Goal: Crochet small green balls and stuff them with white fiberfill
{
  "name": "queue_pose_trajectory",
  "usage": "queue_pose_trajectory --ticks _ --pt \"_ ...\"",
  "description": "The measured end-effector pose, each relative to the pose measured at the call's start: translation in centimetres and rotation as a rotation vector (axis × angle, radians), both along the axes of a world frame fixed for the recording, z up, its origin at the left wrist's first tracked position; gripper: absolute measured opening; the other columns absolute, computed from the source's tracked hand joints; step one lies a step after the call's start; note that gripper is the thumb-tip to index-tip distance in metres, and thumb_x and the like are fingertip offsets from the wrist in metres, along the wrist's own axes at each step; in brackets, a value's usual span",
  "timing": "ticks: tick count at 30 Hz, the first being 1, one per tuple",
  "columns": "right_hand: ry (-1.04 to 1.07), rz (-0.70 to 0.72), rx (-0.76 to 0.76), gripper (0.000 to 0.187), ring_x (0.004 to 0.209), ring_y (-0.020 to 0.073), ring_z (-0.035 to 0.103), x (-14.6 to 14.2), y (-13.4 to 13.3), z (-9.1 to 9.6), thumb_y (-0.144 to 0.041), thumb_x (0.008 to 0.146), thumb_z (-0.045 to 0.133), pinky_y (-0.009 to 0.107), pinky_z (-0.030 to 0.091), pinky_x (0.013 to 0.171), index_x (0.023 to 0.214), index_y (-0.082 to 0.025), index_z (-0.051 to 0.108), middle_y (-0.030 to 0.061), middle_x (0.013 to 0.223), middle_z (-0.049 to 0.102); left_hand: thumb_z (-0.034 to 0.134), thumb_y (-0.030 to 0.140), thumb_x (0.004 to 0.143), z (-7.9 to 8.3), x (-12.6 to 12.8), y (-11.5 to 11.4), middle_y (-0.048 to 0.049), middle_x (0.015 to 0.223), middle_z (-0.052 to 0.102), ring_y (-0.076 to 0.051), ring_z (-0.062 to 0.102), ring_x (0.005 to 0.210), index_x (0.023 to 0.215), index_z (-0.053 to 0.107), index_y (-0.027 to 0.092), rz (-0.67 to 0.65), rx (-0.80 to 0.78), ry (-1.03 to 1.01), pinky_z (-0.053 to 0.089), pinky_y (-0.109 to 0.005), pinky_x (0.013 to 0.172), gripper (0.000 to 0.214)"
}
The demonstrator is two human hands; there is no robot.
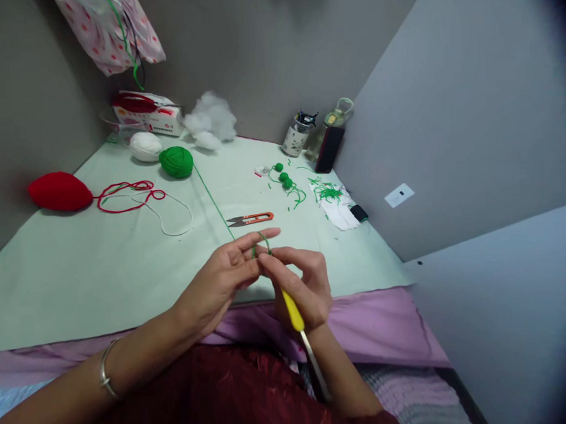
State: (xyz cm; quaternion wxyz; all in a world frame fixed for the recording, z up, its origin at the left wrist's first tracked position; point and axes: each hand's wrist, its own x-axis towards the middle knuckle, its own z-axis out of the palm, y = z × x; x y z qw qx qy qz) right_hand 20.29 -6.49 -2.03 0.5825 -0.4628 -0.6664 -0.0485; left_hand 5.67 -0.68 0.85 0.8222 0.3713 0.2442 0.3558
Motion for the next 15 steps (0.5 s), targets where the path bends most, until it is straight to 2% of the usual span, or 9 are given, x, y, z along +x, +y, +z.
queue_pose_trajectory --ticks 3,6,8,11,15 --pt "0.3 0.104 -0.079 0.024 0.083 0.0199 0.068 0.5 0.4 0.5 -0.019 0.099 0.062 0.038 0.057 0.072 0.11 -0.032 0.079 0.0038 0.092 0.074 0.083 0.026 0.082 0.1 -0.3 0.6 -0.0013 0.084 0.064 -0.009 0.05 0.07 0.114 0.082 0.019 -0.112 -0.111 -0.024 0.047 -0.021 0.072 0.033" --pt "0.639 0.236 -0.158 0.018 0.067 0.0156 0.061 0.7 0.8 1.0 -0.026 0.101 0.061 0.033 0.051 0.062 0.096 -0.027 0.079 0.0018 0.08 0.069 0.082 0.024 0.082 -0.1 -0.4 0.8 0.0003 0.083 0.062 -0.01 0.052 0.074 0.116 0.082 0.022 -0.052 -0.014 -0.007 0.047 -0.022 0.076 0.034" --pt "0.652 0.295 -0.204 0.016 0.072 0.0167 0.064 0.6 0.9 1.1 -0.03 0.1 0.064 0.033 0.053 0.065 0.094 -0.026 0.079 0.003 0.085 0.072 0.083 0.024 0.081 -0.3 -0.3 0.6 0.0 0.089 0.065 -0.013 0.056 0.083 0.12 0.08 0.025 -0.021 0.113 0.038 0.048 -0.024 0.083 0.039" --pt "0.555 0.275 -0.238 0.014 0.087 0.0195 0.069 0.4 0.9 0.9 -0.029 0.098 0.066 0.035 0.056 0.076 0.096 -0.027 0.08 0.0039 0.092 0.077 0.08 0.025 0.087 -0.5 -0.4 0.3 -0.0011 0.095 0.068 -0.017 0.06 0.096 0.13 0.075 0.027 -0.026 0.271 0.104 0.047 -0.03 0.095 0.044" --pt "0.693 0.33 -0.269 0.015 0.073 0.015 0.064 0.6 1.0 0.7 -0.029 0.099 0.065 0.032 0.053 0.07 0.096 -0.026 0.079 0.0021 0.088 0.076 0.08 0.025 0.086 -0.4 -0.8 0.4 -0.0005 0.094 0.064 -0.016 0.06 0.092 0.134 0.071 0.025 -0.028 0.299 0.132 0.048 -0.031 0.093 0.048"
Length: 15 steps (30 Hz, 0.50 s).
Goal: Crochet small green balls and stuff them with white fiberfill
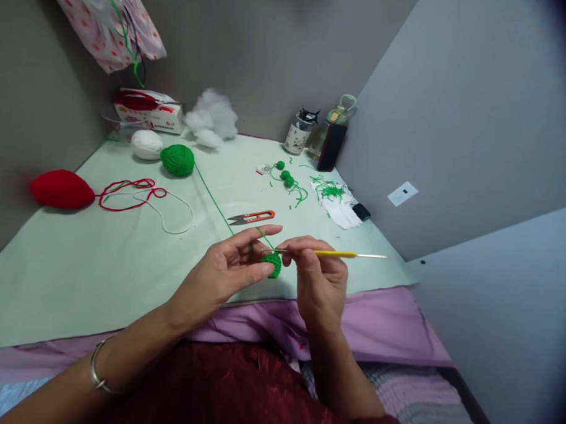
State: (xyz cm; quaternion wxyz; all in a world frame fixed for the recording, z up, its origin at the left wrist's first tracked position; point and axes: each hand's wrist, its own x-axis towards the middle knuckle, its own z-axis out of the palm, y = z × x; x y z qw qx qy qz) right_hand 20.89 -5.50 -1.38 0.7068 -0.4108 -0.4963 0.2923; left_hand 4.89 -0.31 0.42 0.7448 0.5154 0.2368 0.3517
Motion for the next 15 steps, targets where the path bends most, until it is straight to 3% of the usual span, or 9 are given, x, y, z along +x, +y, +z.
queue_pose_trajectory --ticks 6,15 --pt "0.101 0.048 -0.042 0.021 0.068 0.0149 0.064 0.35 0.23 0.49 -0.038 0.099 0.064 0.03 0.055 0.065 0.09 -0.022 0.073 0.003 0.083 0.076 0.082 0.021 0.083 0.24 -0.21 0.1 0.0011 0.09 0.061 -0.014 0.058 0.087 0.128 0.073 0.023 0.036 0.012 0.01 0.048 -0.028 0.087 0.046" --pt "-0.024 0.09 -0.009 0.021 0.076 0.0161 0.067 0.79 -0.51 0.81 -0.034 0.104 0.057 0.033 0.055 0.073 0.094 -0.024 0.071 0.0026 0.087 0.077 0.08 0.02 0.084 0.35 -0.28 0.09 0.0012 0.09 0.06 -0.014 0.059 0.091 0.127 0.075 0.023 0.068 0.107 0.079 0.047 -0.03 0.095 0.044"
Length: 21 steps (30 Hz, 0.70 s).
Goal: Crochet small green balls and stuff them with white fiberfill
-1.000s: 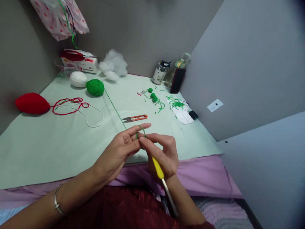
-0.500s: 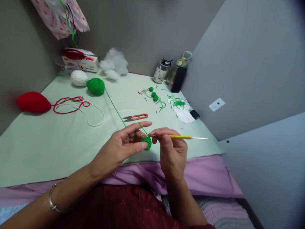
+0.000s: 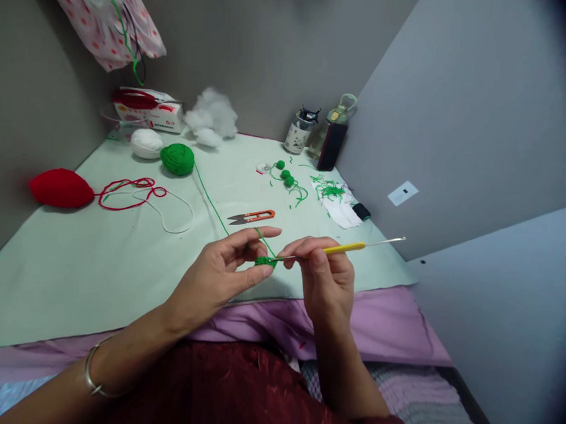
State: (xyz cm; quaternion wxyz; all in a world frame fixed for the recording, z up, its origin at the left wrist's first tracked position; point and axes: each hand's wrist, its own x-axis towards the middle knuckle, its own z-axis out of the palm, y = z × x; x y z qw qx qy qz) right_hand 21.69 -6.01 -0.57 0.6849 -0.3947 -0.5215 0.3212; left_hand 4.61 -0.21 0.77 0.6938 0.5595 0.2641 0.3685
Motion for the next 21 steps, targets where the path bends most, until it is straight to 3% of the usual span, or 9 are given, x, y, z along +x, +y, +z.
queue_pose_trajectory --ticks 6,12,17,21 --pt "-0.234 -0.124 0.113 0.022 0.083 0.0183 0.069 -0.3 -0.9 0.3 -0.024 0.105 0.053 0.036 0.056 0.074 0.101 -0.027 0.074 0.0026 0.091 0.076 0.078 0.02 0.085 0.0 -0.1 -0.4 0.0004 0.09 0.064 -0.016 0.062 0.093 0.126 0.075 0.024 0.089 0.112 0.084 0.047 -0.033 0.099 0.041" --pt "-0.289 -0.11 0.172 0.021 0.088 0.0199 0.072 -0.2 -0.8 0.4 -0.023 0.105 0.052 0.037 0.058 0.075 0.103 -0.027 0.073 0.0035 0.091 0.076 0.076 0.018 0.087 -0.1 -0.2 -0.6 0.0017 0.089 0.065 -0.016 0.063 0.094 0.128 0.074 0.026 0.12 0.232 0.126 0.045 -0.032 0.104 0.042" --pt "-0.548 -0.207 0.316 0.022 0.09 0.0205 0.073 -0.1 -0.8 -0.3 -0.019 0.104 0.052 0.039 0.06 0.076 0.111 -0.026 0.071 0.0049 0.098 0.077 0.08 0.018 0.084 -0.2 0.1 -0.7 0.002 0.089 0.066 -0.015 0.063 0.094 0.126 0.075 0.024 0.128 0.124 0.071 0.046 -0.03 0.102 0.042" --pt "-0.891 -0.464 0.467 0.028 0.1 0.0208 0.072 -0.6 -1.0 -1.5 -0.011 0.098 0.061 0.036 0.062 0.078 0.118 -0.026 0.074 0.0074 0.109 0.075 0.082 0.028 0.086 -0.4 0.5 -1.1 0.0015 0.09 0.068 -0.013 0.062 0.088 0.133 0.072 0.026 0.036 -0.111 -0.106 0.049 -0.027 0.09 0.048"
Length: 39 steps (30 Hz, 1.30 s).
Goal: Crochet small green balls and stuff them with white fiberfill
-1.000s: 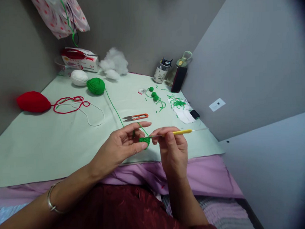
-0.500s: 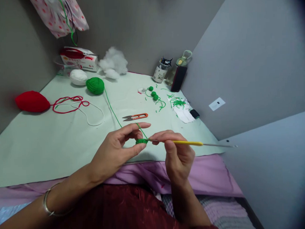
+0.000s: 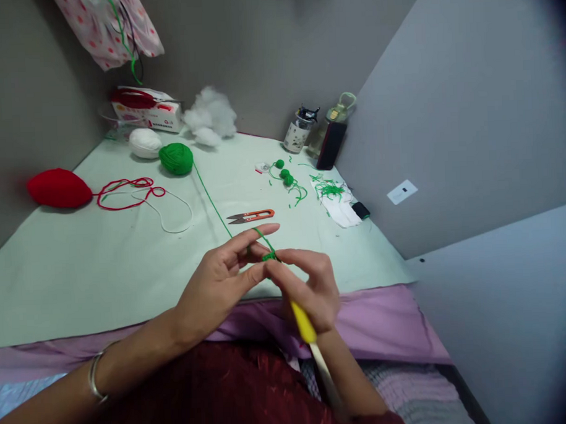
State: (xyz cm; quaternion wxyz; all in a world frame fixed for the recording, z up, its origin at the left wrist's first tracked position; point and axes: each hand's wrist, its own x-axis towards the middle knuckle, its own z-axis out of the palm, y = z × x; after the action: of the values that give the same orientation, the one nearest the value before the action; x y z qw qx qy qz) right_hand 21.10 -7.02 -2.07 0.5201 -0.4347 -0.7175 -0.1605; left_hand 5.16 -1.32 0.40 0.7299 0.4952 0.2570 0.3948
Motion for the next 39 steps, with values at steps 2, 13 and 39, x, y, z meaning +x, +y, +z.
queue_pose_trajectory --ticks 2,13,39 --pt "-0.041 -0.054 0.056 0.03 0.101 0.0215 0.071 -0.2 0.0 -0.3 -0.011 0.096 0.063 0.036 0.063 0.079 0.119 -0.027 0.074 0.0072 0.11 0.074 0.084 0.032 0.085 0.0 0.2 0.0 0.0009 0.088 0.067 -0.013 0.061 0.085 0.135 0.071 0.026 -0.085 -0.159 -0.086 0.049 -0.026 0.085 0.052" --pt "0.743 0.362 -0.295 0.017 0.08 0.017 0.068 -0.3 1.1 0.9 -0.025 0.102 0.06 0.033 0.056 0.067 0.099 -0.024 0.077 0.0038 0.09 0.074 0.084 0.023 0.084 -0.1 0.0 0.6 0.0021 0.087 0.061 -0.012 0.056 0.086 0.123 0.079 0.031 -0.06 -0.061 -0.038 0.045 -0.023 0.087 0.039" --pt "0.901 0.369 -0.28 0.017 0.073 0.0153 0.065 -0.4 0.7 1.3 -0.023 0.1 0.062 0.033 0.052 0.066 0.096 -0.024 0.078 0.0022 0.084 0.072 0.085 0.025 0.082 0.4 -0.1 0.9 0.0021 0.08 0.061 -0.01 0.048 0.073 0.092 0.08 0.021 -0.008 -0.204 -0.099 0.04 -0.019 0.069 0.012"
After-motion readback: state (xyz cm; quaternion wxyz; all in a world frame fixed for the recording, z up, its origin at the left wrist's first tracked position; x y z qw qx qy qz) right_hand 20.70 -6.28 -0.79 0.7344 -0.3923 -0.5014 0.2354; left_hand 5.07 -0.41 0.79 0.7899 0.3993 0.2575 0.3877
